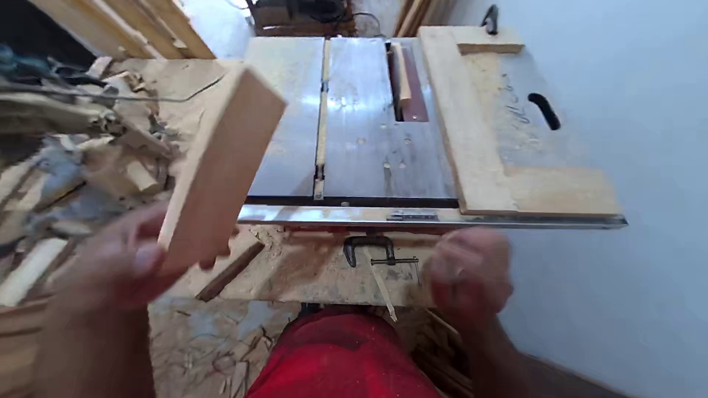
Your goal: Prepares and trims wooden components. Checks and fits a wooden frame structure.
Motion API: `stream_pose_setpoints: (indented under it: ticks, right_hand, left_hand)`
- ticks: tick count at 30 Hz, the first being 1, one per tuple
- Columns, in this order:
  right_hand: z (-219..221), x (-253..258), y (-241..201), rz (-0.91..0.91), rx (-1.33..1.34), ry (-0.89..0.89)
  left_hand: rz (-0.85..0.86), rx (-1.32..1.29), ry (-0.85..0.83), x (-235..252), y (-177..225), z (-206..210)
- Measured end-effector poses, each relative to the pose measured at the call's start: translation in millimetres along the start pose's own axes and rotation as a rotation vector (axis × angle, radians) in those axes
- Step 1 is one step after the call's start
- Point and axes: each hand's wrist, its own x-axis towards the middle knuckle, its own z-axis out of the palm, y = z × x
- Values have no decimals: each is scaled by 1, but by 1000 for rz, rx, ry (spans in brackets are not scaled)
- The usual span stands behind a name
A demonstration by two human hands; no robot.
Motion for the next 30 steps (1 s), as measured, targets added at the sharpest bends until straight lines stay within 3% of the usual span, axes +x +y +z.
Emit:
stream_pose_setpoints:
  ticks: [3, 6, 8, 11, 13, 17, 20, 24, 27, 30]
  right_hand:
    - [59, -49, -32, -4, 204, -388]
    - [125, -73, -35, 36, 155, -832]
    - [157, -66, -32, 108, 74, -1035]
    - [185, -60, -31, 192, -81, -1111]
    - [194, -56, -36, 230, -136, -1121]
    - [194, -51, -56, 240, -119, -1012]
    - [207, -47, -89, 185, -55, -979]
    - [240, -44, -197, 159, 194, -1048]
    - [292, -61, -289, 41, 353, -1112]
    - [342, -64, -375, -42, 352, -1309]
  left_hand:
    - [-34, -105, 80, -100, -71, 6]
    - [-134, -242, 126, -151, -102, 36]
    - [-209, -283, 233, -166, -122, 44]
    - [-297, -261, 438, -180, -134, 48]
    - [-297, -257, 481, -188, -139, 40]
    - [-247, -288, 519, -212, -156, 9]
    - [-226, -261, 729, -230, -166, -22]
    - [-248, -109, 971, -269, -177, -82]
    - [-207, -99, 1026, -311, -188, -135]
    - [-213, -82, 1083, -361, -195, -179]
